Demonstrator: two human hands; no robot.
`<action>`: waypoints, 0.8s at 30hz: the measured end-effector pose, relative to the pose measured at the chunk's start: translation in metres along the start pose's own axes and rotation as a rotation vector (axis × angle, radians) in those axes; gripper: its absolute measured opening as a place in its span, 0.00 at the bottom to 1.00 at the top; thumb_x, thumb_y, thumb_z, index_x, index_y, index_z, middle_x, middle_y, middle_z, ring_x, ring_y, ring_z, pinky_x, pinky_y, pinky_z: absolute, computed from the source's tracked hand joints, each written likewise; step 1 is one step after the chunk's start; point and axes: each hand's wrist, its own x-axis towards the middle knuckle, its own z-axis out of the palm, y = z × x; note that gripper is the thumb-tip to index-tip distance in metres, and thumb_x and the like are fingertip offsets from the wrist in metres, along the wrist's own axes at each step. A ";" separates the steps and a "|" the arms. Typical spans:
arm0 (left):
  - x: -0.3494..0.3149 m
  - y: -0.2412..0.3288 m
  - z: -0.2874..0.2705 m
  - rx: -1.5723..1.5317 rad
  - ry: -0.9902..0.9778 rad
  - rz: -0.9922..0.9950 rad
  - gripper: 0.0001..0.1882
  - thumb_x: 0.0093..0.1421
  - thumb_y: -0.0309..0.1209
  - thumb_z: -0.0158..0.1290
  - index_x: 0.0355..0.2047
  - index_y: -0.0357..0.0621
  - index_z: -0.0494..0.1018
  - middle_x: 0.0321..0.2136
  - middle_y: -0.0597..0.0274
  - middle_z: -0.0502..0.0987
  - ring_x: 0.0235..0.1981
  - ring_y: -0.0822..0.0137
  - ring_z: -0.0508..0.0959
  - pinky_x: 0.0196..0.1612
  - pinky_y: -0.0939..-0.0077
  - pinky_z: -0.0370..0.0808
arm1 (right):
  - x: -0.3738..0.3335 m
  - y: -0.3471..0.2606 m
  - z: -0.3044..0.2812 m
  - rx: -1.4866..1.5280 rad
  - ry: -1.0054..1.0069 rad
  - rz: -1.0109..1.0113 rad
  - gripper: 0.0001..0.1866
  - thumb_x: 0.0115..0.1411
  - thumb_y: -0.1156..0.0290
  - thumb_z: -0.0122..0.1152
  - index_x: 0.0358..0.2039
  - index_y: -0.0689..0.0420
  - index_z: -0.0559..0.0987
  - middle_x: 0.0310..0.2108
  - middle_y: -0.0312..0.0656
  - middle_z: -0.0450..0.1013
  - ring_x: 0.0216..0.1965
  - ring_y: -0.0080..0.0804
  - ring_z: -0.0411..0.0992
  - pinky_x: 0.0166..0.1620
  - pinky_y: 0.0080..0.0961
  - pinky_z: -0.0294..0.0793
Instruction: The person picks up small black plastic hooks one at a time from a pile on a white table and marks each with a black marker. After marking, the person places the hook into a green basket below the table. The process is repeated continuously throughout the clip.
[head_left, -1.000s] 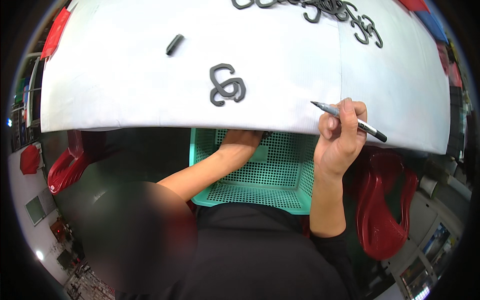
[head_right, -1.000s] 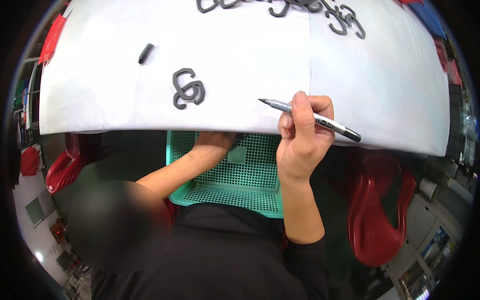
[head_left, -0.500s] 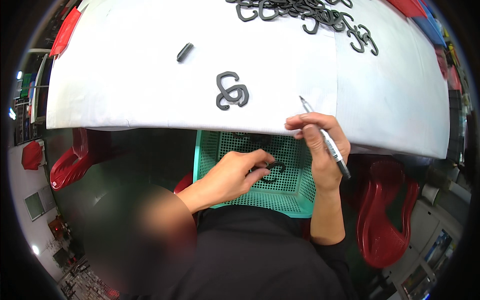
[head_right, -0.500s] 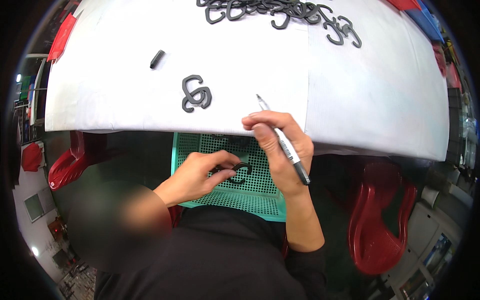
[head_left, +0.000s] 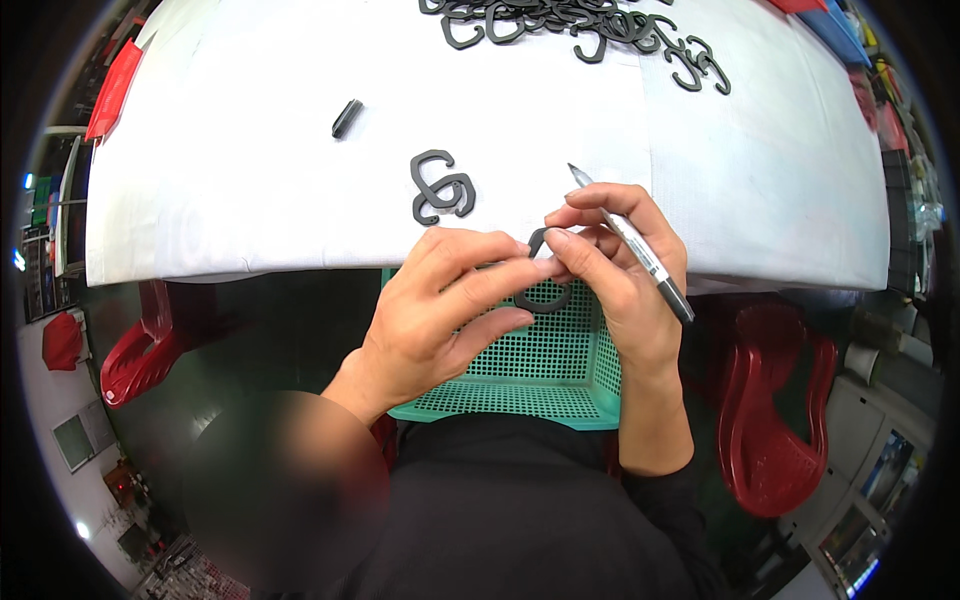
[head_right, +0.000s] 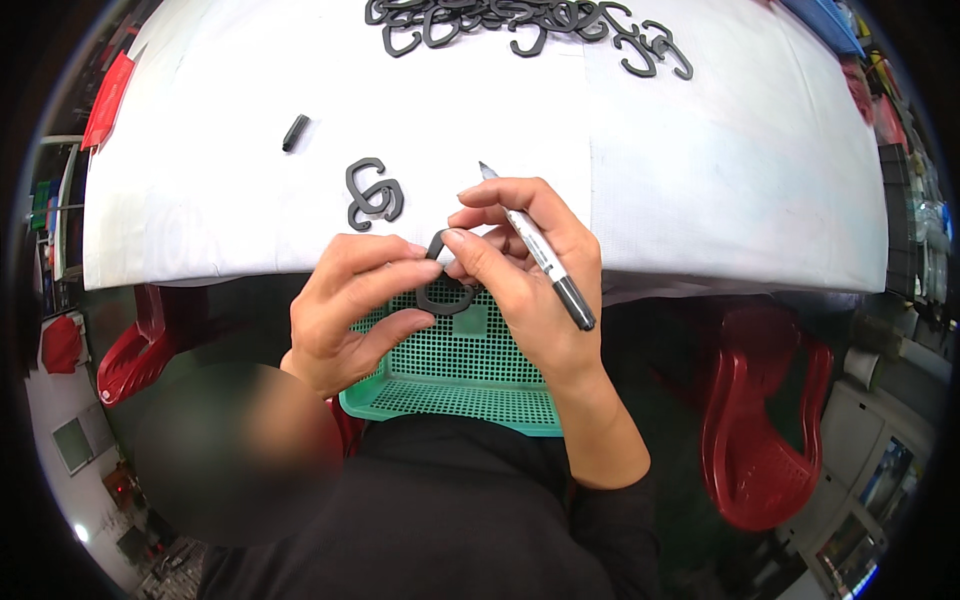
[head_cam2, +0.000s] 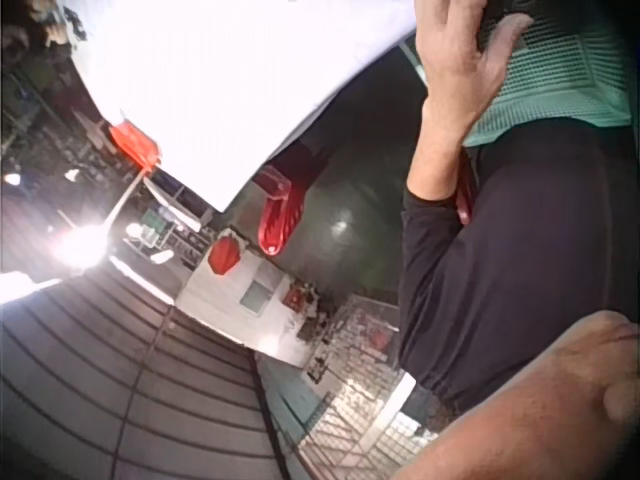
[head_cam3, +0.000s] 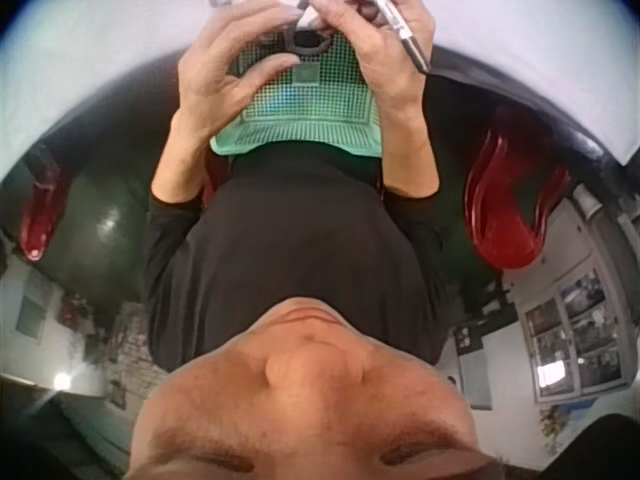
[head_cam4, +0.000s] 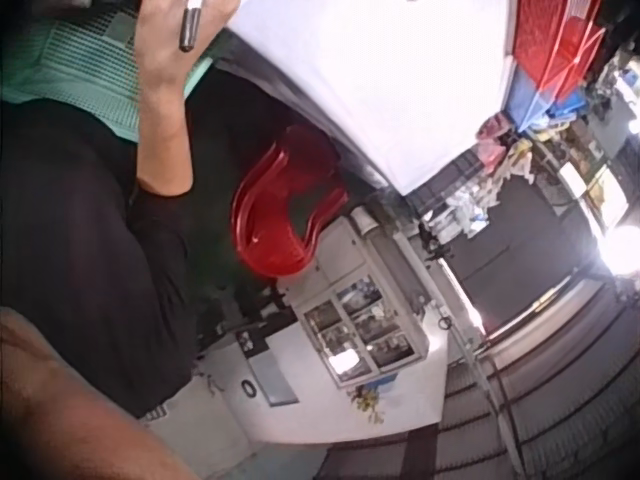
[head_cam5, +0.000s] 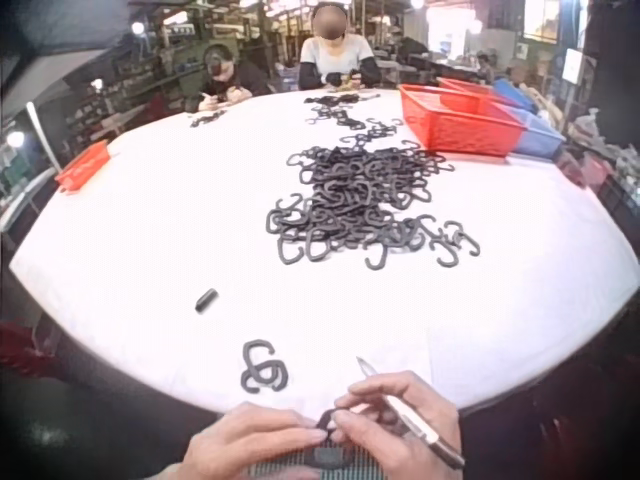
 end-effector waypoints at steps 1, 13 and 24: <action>0.002 -0.003 -0.001 0.122 -0.017 0.108 0.20 0.43 0.25 0.64 0.40 0.41 0.76 0.38 0.59 0.75 0.37 0.63 0.75 0.36 0.73 0.74 | 0.003 0.003 -0.001 0.011 -0.019 0.005 0.13 0.52 0.82 0.61 0.40 0.65 0.73 0.31 0.45 0.73 0.26 0.20 0.74 0.29 0.14 0.75; 0.010 -0.023 0.003 0.069 0.099 0.089 0.11 0.48 0.17 0.59 0.34 0.34 0.77 0.28 0.56 0.79 0.28 0.65 0.79 0.31 0.78 0.75 | 0.018 0.001 0.004 -0.135 0.019 0.033 0.13 0.59 0.72 0.58 0.44 0.61 0.76 0.27 0.40 0.74 0.23 0.18 0.72 0.28 0.14 0.72; 0.014 -0.039 0.029 0.033 0.373 -0.274 0.07 0.50 0.21 0.60 0.31 0.38 0.78 0.22 0.62 0.78 0.20 0.75 0.75 0.22 0.84 0.71 | 0.008 0.023 -0.007 -0.136 0.184 -0.148 0.08 0.55 0.76 0.62 0.31 0.65 0.71 0.21 0.39 0.71 0.17 0.14 0.66 0.19 0.09 0.61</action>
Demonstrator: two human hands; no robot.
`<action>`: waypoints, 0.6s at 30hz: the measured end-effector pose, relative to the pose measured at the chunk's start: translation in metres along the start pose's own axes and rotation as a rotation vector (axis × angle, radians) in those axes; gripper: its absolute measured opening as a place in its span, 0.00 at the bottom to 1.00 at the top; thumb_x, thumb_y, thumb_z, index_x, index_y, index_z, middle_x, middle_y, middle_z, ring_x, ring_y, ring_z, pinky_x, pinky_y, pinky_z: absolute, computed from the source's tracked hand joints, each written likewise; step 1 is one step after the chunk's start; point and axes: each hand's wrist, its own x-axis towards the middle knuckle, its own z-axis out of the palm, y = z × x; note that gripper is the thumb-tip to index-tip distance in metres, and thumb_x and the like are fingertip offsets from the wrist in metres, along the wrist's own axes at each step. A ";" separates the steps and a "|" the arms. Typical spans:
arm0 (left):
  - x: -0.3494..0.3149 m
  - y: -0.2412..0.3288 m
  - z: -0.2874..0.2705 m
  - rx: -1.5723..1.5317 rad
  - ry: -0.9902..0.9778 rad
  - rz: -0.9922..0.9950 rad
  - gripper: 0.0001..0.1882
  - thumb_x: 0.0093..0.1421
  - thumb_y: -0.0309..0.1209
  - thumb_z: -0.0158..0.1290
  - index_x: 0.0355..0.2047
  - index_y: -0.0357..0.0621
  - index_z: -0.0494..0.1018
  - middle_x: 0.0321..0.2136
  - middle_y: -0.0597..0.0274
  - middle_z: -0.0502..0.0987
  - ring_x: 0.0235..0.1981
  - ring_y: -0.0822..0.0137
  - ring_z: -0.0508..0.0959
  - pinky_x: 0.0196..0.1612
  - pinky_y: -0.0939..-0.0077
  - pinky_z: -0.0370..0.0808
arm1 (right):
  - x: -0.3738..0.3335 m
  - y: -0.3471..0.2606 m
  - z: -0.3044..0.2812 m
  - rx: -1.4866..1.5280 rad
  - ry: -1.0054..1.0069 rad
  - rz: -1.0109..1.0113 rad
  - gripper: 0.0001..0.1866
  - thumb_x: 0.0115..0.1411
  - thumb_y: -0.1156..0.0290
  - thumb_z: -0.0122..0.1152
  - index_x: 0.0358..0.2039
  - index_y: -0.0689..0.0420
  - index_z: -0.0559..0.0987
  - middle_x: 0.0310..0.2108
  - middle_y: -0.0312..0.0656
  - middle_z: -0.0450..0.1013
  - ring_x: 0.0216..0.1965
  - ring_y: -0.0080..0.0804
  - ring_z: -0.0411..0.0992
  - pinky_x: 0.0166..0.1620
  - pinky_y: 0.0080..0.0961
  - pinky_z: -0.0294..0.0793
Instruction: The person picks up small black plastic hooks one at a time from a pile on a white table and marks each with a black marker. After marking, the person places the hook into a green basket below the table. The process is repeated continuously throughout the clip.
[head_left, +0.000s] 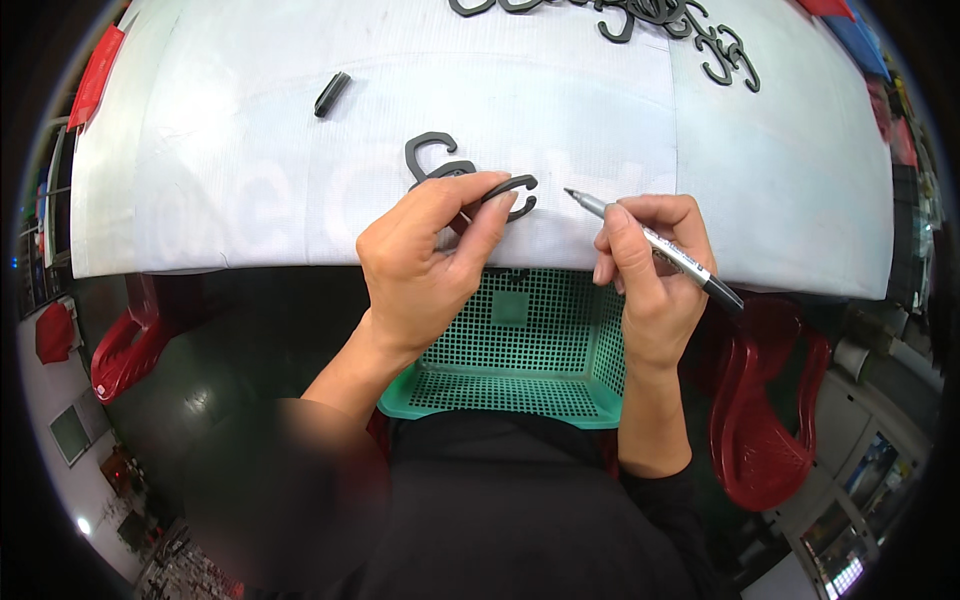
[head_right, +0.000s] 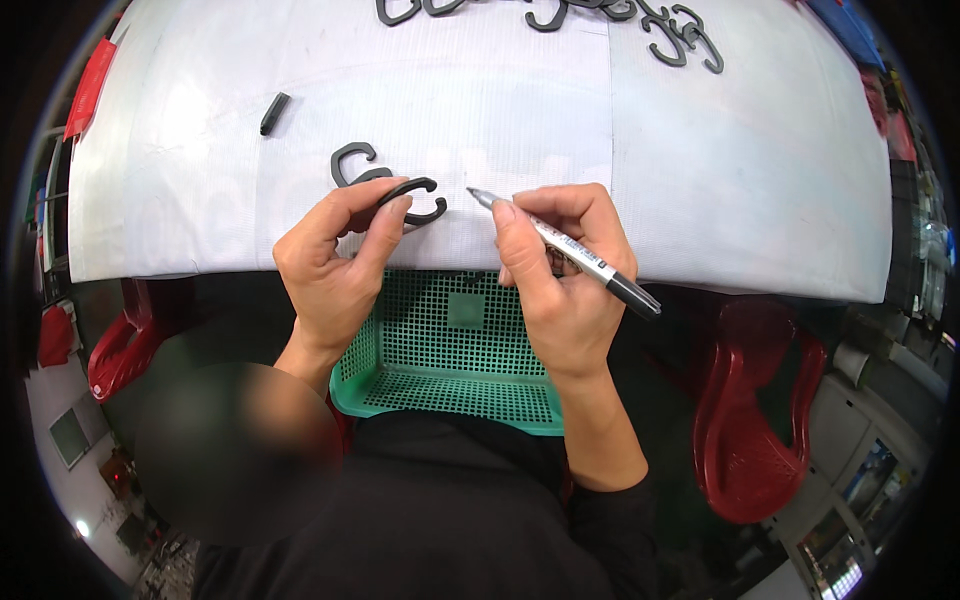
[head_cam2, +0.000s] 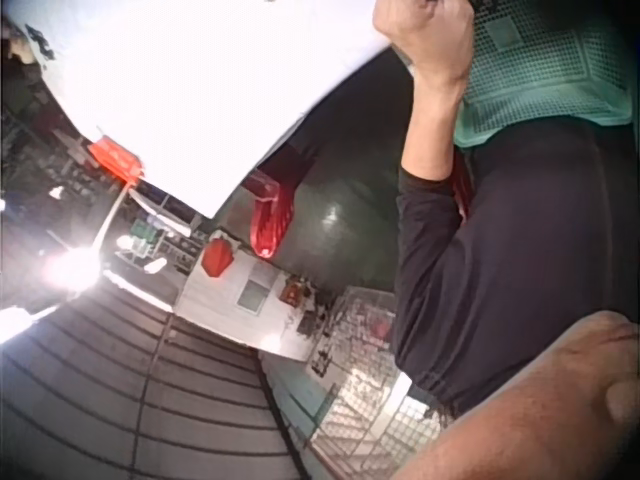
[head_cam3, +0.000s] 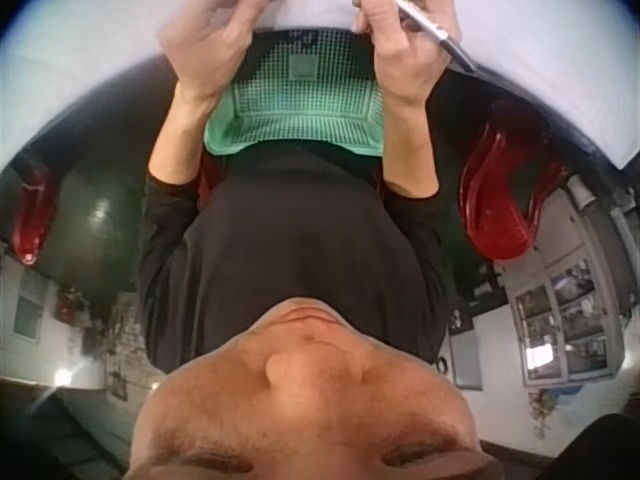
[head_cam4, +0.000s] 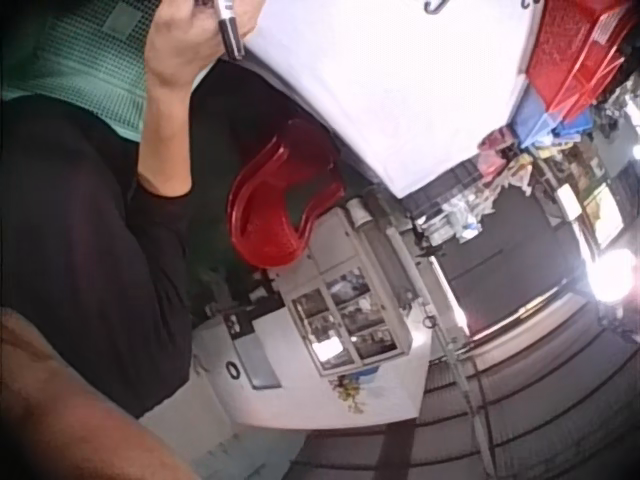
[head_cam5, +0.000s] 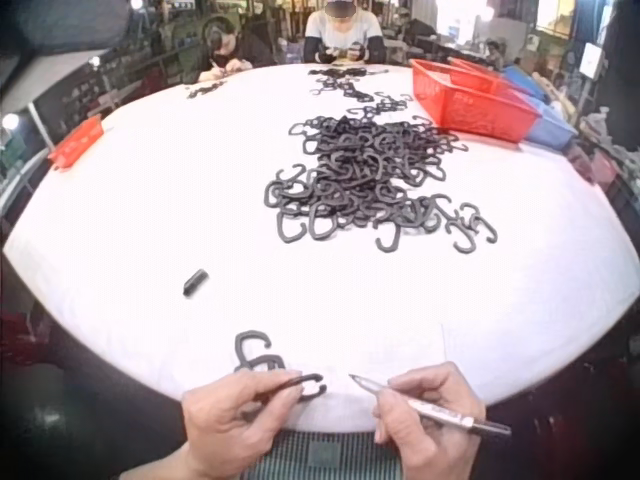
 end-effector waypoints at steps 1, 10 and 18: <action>0.001 0.001 0.001 0.017 0.006 0.025 0.06 0.50 0.21 0.60 0.30 0.38 0.77 0.21 0.62 0.77 0.19 0.74 0.75 0.22 0.83 0.71 | -0.003 0.001 0.001 -0.005 0.003 -0.007 0.08 0.55 0.77 0.62 0.30 0.64 0.71 0.20 0.38 0.71 0.18 0.14 0.65 0.19 0.09 0.61; 0.006 0.005 0.007 0.046 0.028 0.054 0.05 0.48 0.20 0.59 0.27 0.38 0.76 0.18 0.64 0.74 0.18 0.73 0.74 0.21 0.82 0.70 | -0.007 0.014 0.017 -0.088 0.035 -0.072 0.08 0.54 0.77 0.62 0.23 0.61 0.71 0.14 0.33 0.69 0.15 0.09 0.61 0.17 0.10 0.56; 0.009 0.006 0.006 0.007 0.011 0.016 0.05 0.48 0.19 0.59 0.27 0.38 0.76 0.18 0.64 0.74 0.17 0.74 0.74 0.21 0.83 0.70 | -0.005 0.020 0.019 -0.148 0.056 -0.117 0.08 0.54 0.77 0.63 0.23 0.61 0.71 0.14 0.34 0.69 0.15 0.10 0.61 0.17 0.11 0.58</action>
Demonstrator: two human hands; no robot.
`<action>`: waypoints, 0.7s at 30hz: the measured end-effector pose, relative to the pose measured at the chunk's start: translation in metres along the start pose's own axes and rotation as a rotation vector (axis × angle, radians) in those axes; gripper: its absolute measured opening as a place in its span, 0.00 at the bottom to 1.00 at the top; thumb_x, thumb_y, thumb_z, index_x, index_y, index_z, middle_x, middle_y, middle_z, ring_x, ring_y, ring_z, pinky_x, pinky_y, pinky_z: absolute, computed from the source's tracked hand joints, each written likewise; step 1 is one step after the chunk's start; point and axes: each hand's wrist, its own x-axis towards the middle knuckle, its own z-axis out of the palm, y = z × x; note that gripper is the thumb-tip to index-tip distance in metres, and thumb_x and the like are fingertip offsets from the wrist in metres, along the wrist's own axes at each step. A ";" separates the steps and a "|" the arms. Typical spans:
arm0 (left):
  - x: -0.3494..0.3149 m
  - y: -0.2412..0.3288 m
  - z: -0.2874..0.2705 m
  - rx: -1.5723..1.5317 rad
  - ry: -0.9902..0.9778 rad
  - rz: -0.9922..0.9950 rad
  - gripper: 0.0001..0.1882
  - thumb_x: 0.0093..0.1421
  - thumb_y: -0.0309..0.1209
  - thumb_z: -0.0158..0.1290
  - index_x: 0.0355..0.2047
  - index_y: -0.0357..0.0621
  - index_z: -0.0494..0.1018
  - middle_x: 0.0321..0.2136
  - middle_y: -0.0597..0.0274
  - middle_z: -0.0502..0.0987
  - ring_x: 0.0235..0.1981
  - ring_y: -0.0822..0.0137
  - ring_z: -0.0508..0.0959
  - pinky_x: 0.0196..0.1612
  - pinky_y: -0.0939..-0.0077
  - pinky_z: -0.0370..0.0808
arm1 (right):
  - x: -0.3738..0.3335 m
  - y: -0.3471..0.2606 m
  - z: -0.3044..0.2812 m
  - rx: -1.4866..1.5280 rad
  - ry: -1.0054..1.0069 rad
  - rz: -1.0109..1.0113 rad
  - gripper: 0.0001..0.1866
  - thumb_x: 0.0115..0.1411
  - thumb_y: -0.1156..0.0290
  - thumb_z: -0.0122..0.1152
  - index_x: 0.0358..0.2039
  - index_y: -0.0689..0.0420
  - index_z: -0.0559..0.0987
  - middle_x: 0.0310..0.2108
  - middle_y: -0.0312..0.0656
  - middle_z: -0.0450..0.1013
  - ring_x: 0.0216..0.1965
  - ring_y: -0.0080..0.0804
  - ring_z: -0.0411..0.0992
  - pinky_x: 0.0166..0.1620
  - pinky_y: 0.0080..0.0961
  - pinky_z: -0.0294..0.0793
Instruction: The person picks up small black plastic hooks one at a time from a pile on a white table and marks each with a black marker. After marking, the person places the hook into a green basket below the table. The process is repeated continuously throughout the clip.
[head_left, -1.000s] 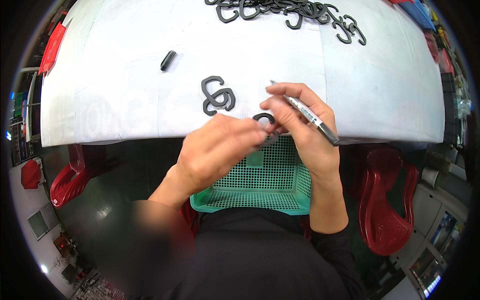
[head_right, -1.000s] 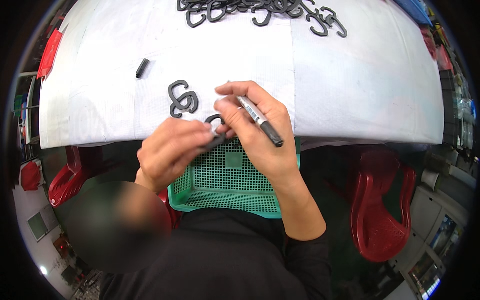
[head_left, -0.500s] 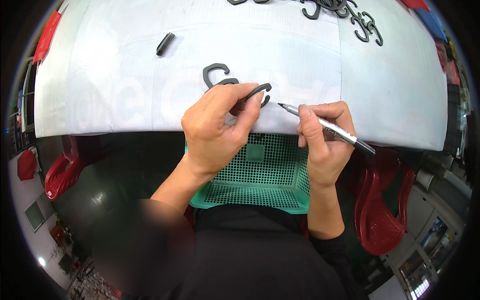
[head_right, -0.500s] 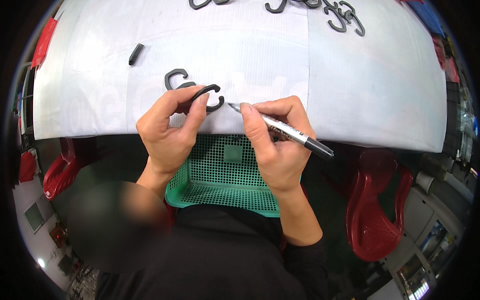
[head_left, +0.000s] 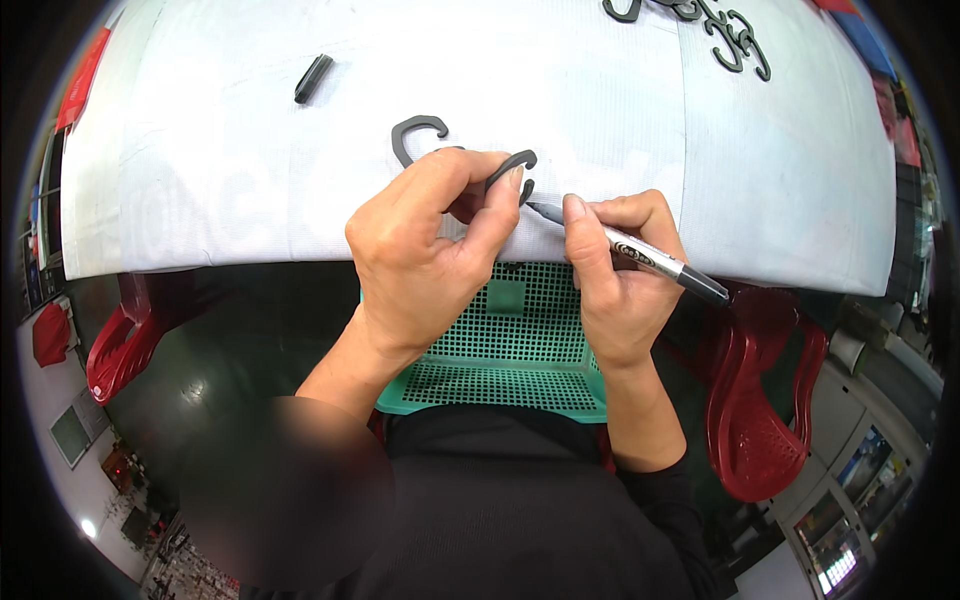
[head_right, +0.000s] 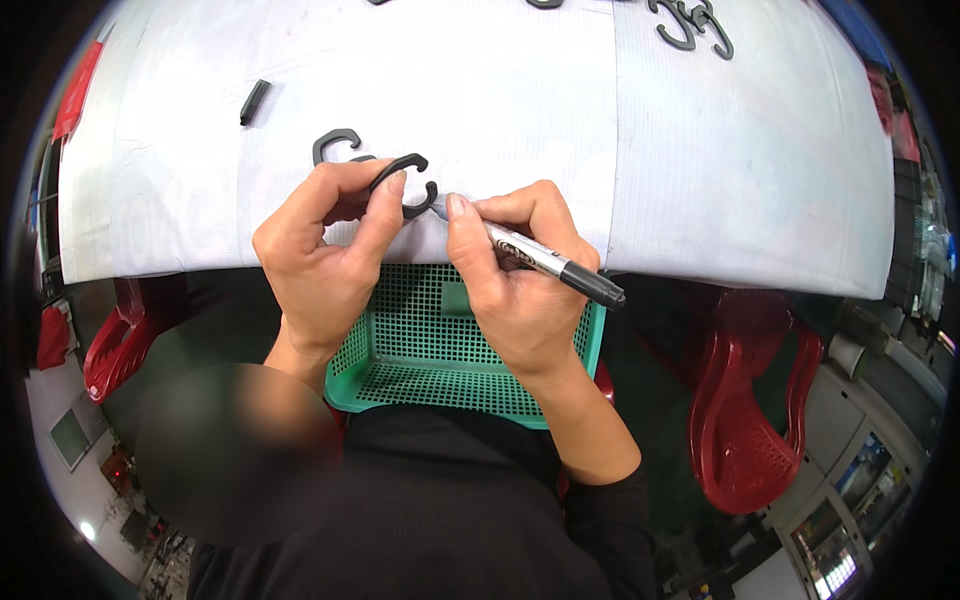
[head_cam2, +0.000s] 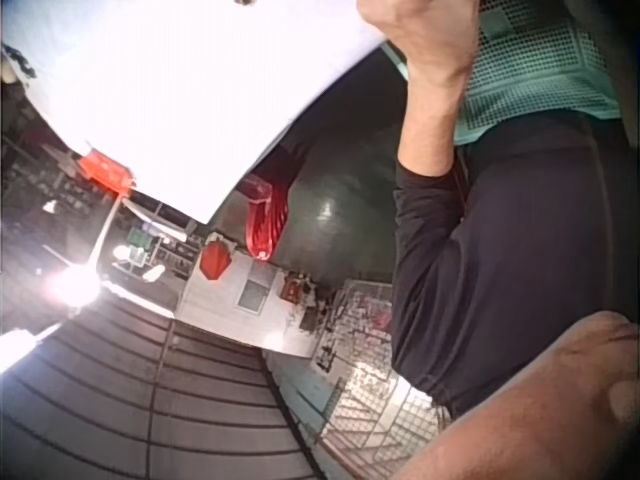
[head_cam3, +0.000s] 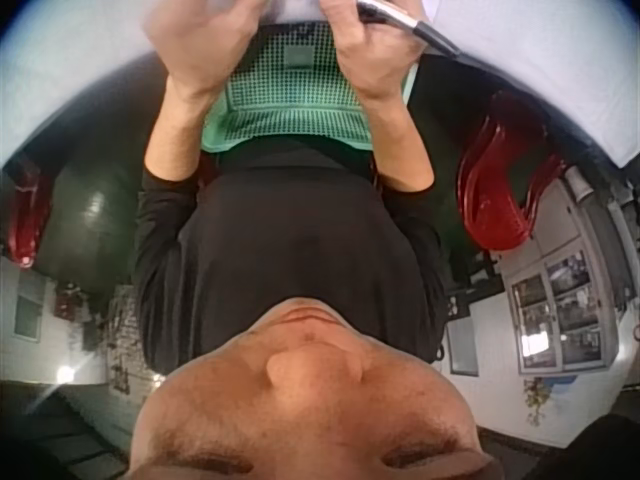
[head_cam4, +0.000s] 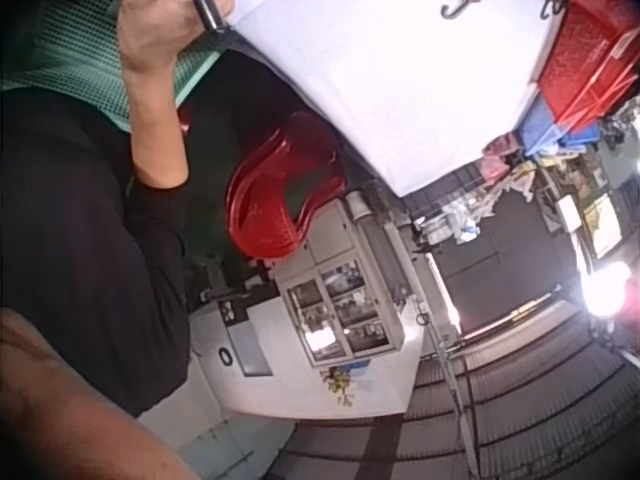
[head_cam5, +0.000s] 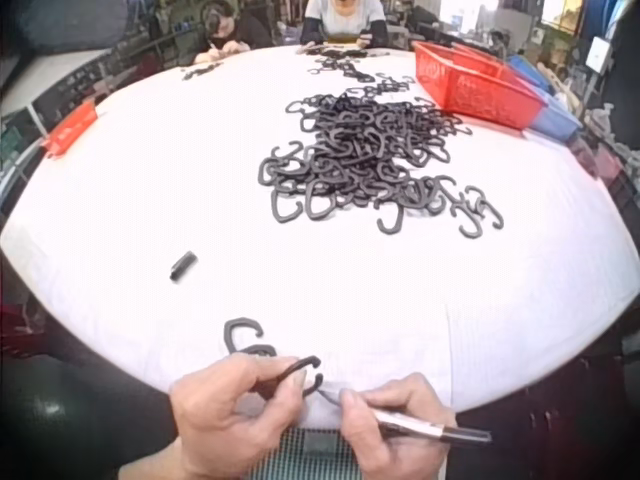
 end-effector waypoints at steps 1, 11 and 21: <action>0.000 -0.001 0.000 -0.002 0.001 0.002 0.05 0.48 0.19 0.59 0.27 0.38 0.76 0.18 0.64 0.74 0.17 0.74 0.74 0.21 0.83 0.70 | 0.000 0.000 0.001 0.007 0.002 0.009 0.08 0.53 0.77 0.63 0.23 0.61 0.71 0.14 0.34 0.70 0.15 0.10 0.62 0.17 0.11 0.58; -0.001 -0.001 0.000 -0.007 -0.011 0.013 0.05 0.48 0.19 0.59 0.27 0.37 0.75 0.17 0.64 0.73 0.17 0.75 0.73 0.21 0.83 0.70 | 0.002 0.001 0.002 -0.009 -0.012 -0.032 0.08 0.53 0.77 0.63 0.23 0.62 0.71 0.14 0.36 0.70 0.15 0.11 0.64 0.17 0.11 0.60; -0.001 -0.002 0.001 0.002 -0.010 0.026 0.05 0.48 0.19 0.59 0.27 0.37 0.75 0.18 0.63 0.74 0.17 0.73 0.74 0.21 0.82 0.71 | 0.001 0.003 0.001 -0.002 0.004 -0.031 0.08 0.53 0.78 0.63 0.23 0.61 0.71 0.14 0.33 0.69 0.16 0.10 0.62 0.17 0.11 0.58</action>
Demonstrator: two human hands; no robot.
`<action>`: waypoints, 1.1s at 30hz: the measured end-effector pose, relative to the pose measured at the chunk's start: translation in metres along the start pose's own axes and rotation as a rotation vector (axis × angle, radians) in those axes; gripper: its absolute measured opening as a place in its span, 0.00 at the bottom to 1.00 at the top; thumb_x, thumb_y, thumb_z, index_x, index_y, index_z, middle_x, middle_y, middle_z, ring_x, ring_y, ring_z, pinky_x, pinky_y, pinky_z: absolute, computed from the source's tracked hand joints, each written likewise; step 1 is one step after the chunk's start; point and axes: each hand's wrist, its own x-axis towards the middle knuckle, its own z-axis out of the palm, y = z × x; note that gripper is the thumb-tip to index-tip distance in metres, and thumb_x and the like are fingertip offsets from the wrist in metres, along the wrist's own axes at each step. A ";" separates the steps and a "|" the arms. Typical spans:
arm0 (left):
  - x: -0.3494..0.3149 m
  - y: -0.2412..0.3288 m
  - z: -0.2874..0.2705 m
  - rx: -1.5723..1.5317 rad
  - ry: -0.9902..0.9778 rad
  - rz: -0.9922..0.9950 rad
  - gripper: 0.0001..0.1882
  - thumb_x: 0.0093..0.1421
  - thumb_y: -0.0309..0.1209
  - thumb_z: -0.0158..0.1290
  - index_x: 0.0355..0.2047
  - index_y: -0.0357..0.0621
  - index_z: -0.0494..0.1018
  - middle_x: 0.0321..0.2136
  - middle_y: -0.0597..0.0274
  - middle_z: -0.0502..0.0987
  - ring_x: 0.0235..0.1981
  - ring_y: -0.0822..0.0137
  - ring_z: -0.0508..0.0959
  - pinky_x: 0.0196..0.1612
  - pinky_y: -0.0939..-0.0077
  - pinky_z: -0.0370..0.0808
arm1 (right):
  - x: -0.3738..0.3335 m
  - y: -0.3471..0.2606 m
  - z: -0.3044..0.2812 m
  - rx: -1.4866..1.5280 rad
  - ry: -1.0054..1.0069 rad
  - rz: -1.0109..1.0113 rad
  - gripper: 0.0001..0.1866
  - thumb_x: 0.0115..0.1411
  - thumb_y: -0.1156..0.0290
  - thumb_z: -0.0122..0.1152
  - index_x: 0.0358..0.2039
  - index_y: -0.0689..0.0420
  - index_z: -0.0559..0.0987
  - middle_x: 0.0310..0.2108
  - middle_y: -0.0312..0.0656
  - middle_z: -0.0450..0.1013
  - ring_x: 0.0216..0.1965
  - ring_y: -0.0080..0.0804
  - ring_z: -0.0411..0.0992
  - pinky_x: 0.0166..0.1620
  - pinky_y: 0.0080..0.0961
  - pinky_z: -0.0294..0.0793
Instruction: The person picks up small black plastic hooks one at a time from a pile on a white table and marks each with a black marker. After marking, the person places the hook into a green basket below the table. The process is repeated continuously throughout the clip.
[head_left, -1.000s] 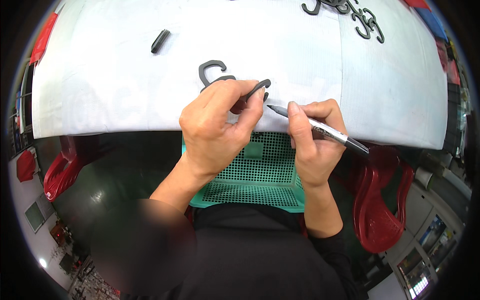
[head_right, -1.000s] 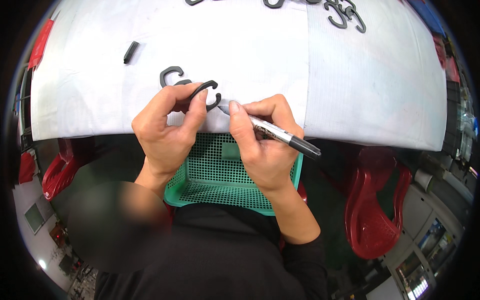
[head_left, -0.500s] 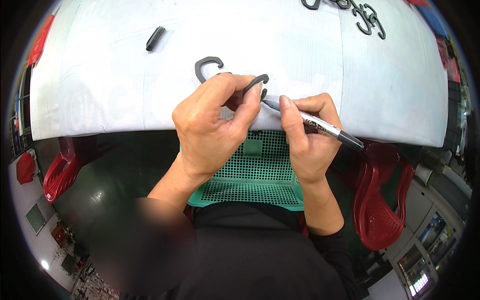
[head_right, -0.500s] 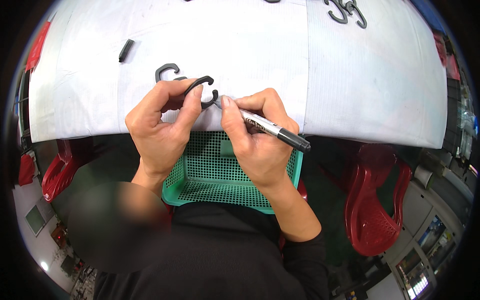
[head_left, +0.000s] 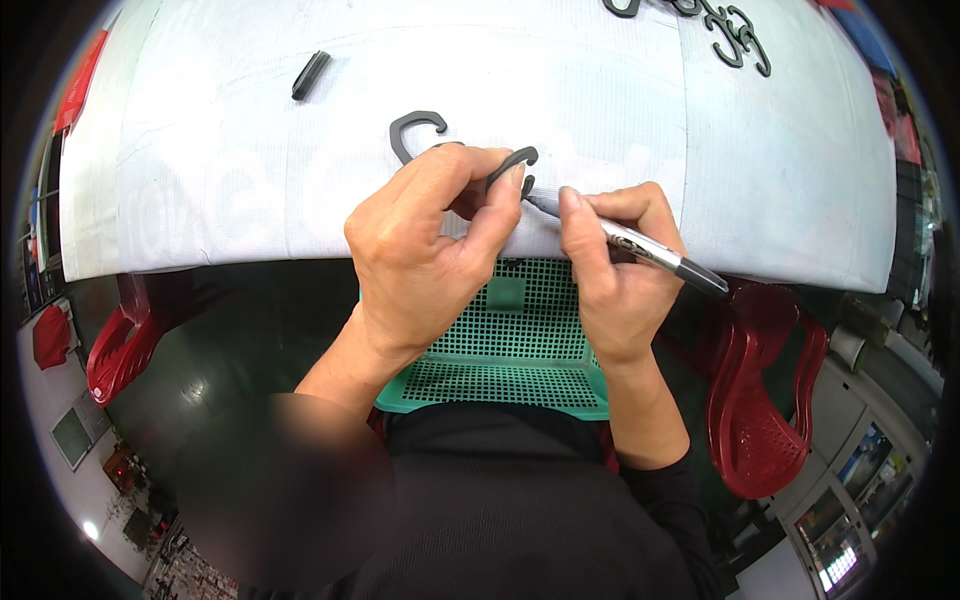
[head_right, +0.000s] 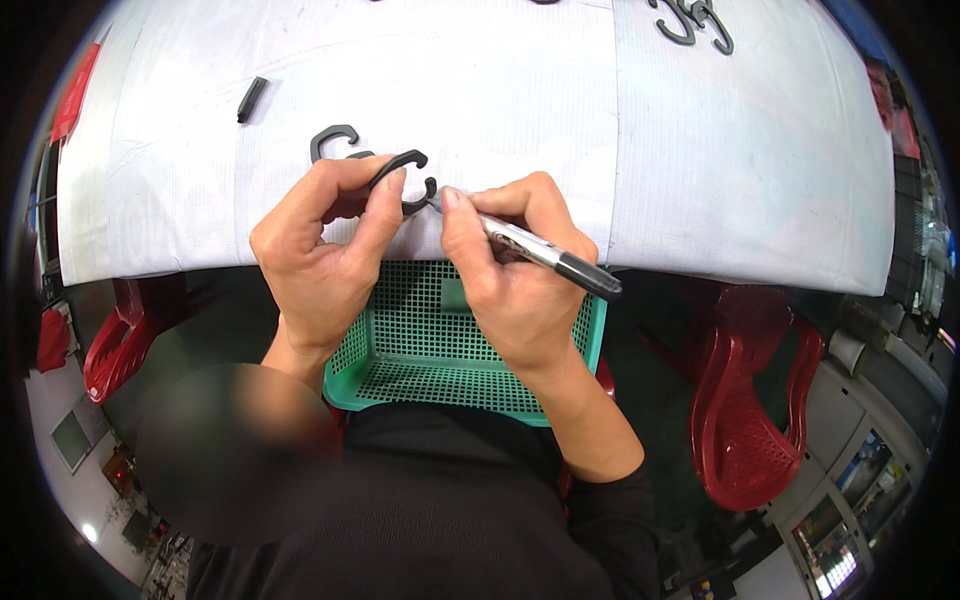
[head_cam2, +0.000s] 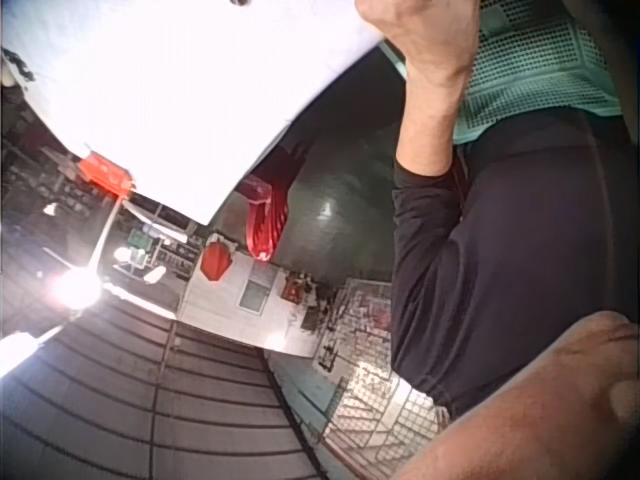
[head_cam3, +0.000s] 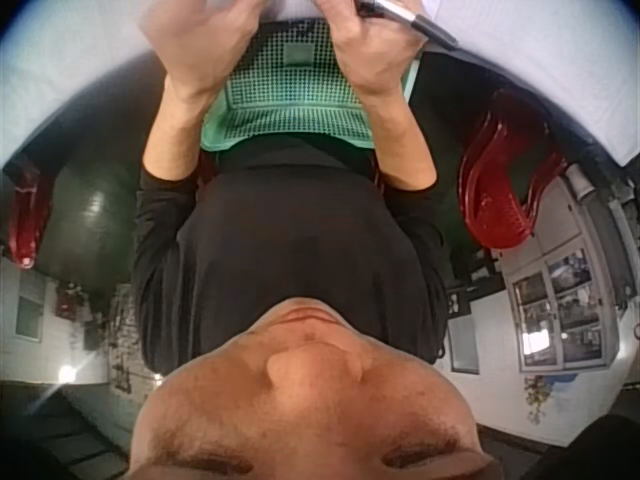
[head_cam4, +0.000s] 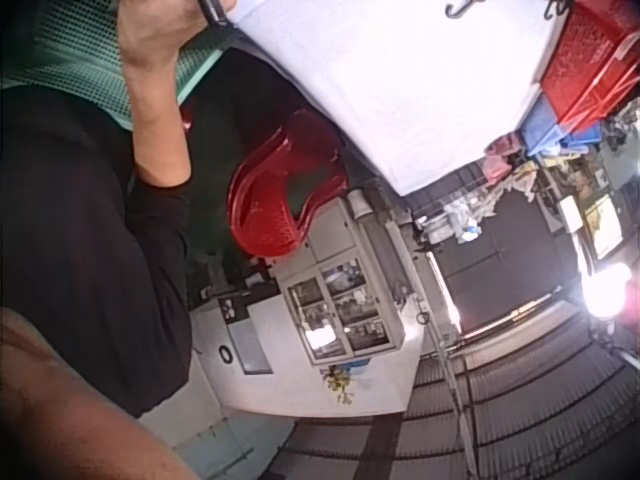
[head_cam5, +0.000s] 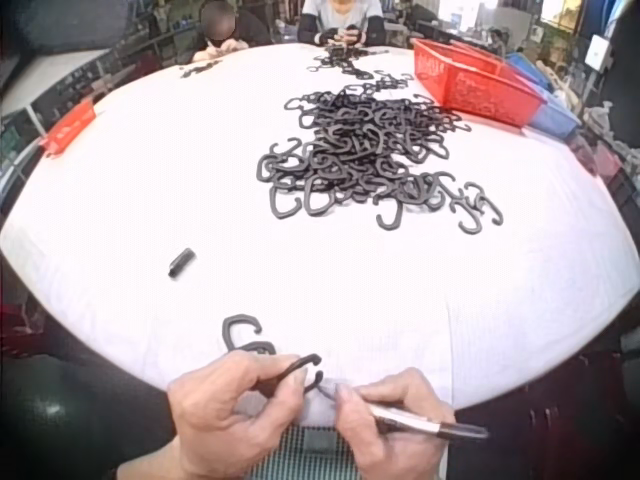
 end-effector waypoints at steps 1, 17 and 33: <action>0.000 0.000 -0.001 0.008 -0.001 0.001 0.05 0.48 0.19 0.59 0.27 0.37 0.76 0.19 0.63 0.75 0.18 0.73 0.74 0.22 0.82 0.71 | -0.002 -0.003 -0.002 0.024 0.013 0.025 0.08 0.53 0.78 0.62 0.23 0.61 0.70 0.14 0.32 0.68 0.15 0.10 0.61 0.18 0.10 0.57; -0.010 -0.023 -0.018 0.048 -0.148 0.330 0.16 0.42 0.09 0.54 0.33 0.32 0.78 0.31 0.51 0.79 0.32 0.61 0.80 0.34 0.75 0.78 | 0.005 -0.016 -0.006 0.114 -0.032 0.181 0.09 0.54 0.79 0.62 0.22 0.60 0.70 0.15 0.29 0.66 0.16 0.07 0.58 0.17 0.09 0.53; -0.004 -0.021 -0.017 0.078 -0.151 0.432 0.15 0.42 0.12 0.53 0.33 0.33 0.78 0.31 0.51 0.79 0.32 0.58 0.80 0.33 0.73 0.78 | 0.007 -0.016 -0.006 0.011 -0.056 0.230 0.10 0.53 0.78 0.62 0.20 0.60 0.69 0.14 0.29 0.65 0.15 0.08 0.59 0.17 0.10 0.54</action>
